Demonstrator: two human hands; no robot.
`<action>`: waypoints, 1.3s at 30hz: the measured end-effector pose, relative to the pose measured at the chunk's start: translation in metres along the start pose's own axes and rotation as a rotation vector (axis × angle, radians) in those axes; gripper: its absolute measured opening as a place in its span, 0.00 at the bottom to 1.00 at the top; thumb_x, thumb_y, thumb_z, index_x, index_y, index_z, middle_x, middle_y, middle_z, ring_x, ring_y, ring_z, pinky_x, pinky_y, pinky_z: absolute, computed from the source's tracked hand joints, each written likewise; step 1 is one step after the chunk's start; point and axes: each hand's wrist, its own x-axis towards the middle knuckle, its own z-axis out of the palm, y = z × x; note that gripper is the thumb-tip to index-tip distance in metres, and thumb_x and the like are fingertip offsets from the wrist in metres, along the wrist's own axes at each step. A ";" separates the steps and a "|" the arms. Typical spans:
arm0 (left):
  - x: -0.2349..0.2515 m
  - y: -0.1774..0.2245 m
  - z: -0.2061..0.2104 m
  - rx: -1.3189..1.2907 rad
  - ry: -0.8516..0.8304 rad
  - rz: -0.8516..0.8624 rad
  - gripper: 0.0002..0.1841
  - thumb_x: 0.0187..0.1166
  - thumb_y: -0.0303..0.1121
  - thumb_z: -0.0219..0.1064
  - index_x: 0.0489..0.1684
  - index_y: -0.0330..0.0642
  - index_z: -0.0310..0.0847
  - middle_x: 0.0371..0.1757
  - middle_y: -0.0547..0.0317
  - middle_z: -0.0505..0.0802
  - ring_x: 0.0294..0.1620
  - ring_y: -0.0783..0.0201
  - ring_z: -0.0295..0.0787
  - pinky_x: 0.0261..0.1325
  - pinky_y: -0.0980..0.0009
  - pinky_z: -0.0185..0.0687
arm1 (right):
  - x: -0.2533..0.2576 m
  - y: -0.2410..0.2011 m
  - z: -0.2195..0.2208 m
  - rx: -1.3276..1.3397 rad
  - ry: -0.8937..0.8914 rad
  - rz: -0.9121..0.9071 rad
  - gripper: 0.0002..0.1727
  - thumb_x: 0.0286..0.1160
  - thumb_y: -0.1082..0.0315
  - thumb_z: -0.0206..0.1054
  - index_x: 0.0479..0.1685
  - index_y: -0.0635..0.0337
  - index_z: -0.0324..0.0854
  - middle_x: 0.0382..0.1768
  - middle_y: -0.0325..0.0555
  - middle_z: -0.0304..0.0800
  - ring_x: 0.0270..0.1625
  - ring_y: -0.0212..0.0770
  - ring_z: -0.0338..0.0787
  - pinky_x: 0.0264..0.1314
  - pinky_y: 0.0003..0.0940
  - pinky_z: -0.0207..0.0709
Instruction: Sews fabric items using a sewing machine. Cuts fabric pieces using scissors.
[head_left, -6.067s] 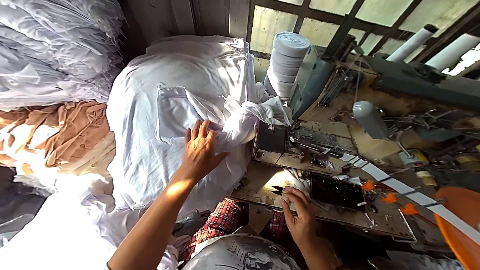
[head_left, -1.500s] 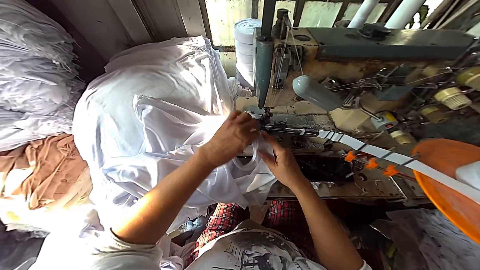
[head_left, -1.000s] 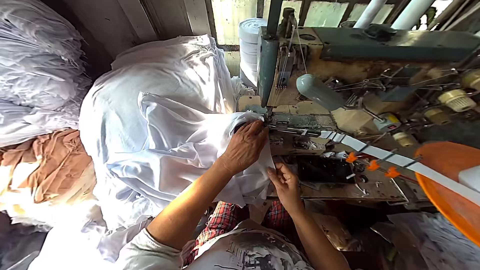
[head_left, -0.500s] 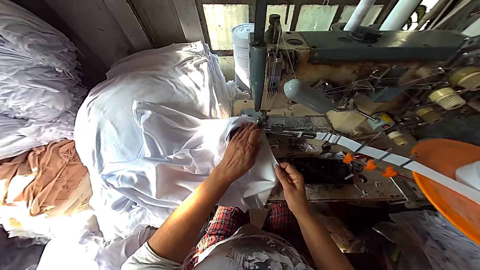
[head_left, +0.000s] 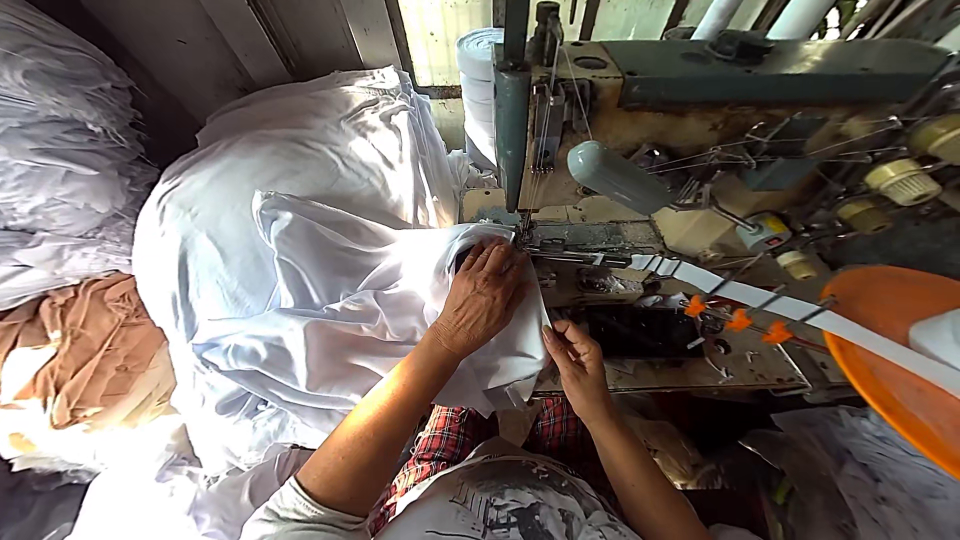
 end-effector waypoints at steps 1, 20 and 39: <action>0.000 0.000 0.000 0.000 -0.006 -0.006 0.21 0.86 0.42 0.57 0.64 0.39 0.89 0.67 0.41 0.89 0.78 0.40 0.79 0.82 0.43 0.68 | 0.000 0.000 0.000 -0.012 -0.006 -0.002 0.08 0.83 0.74 0.59 0.40 0.66 0.83 0.31 0.32 0.87 0.33 0.19 0.86 0.40 0.15 0.82; 0.061 -0.050 -0.020 -0.272 -0.258 -0.121 0.13 0.82 0.26 0.61 0.53 0.23 0.81 0.45 0.32 0.90 0.51 0.36 0.90 0.57 0.40 0.81 | 0.025 -0.001 0.012 -0.064 -0.014 0.083 0.09 0.84 0.75 0.58 0.47 0.73 0.82 0.34 0.39 0.89 0.31 0.21 0.85 0.35 0.16 0.81; 0.082 -0.117 -0.010 -0.321 -0.211 -0.443 0.17 0.80 0.29 0.68 0.57 0.21 0.81 0.64 0.21 0.84 0.64 0.25 0.83 0.67 0.27 0.71 | -0.016 -0.002 -0.009 -0.723 -0.182 -0.166 0.15 0.65 0.82 0.59 0.45 0.70 0.91 0.48 0.58 0.94 0.55 0.53 0.93 0.61 0.49 0.85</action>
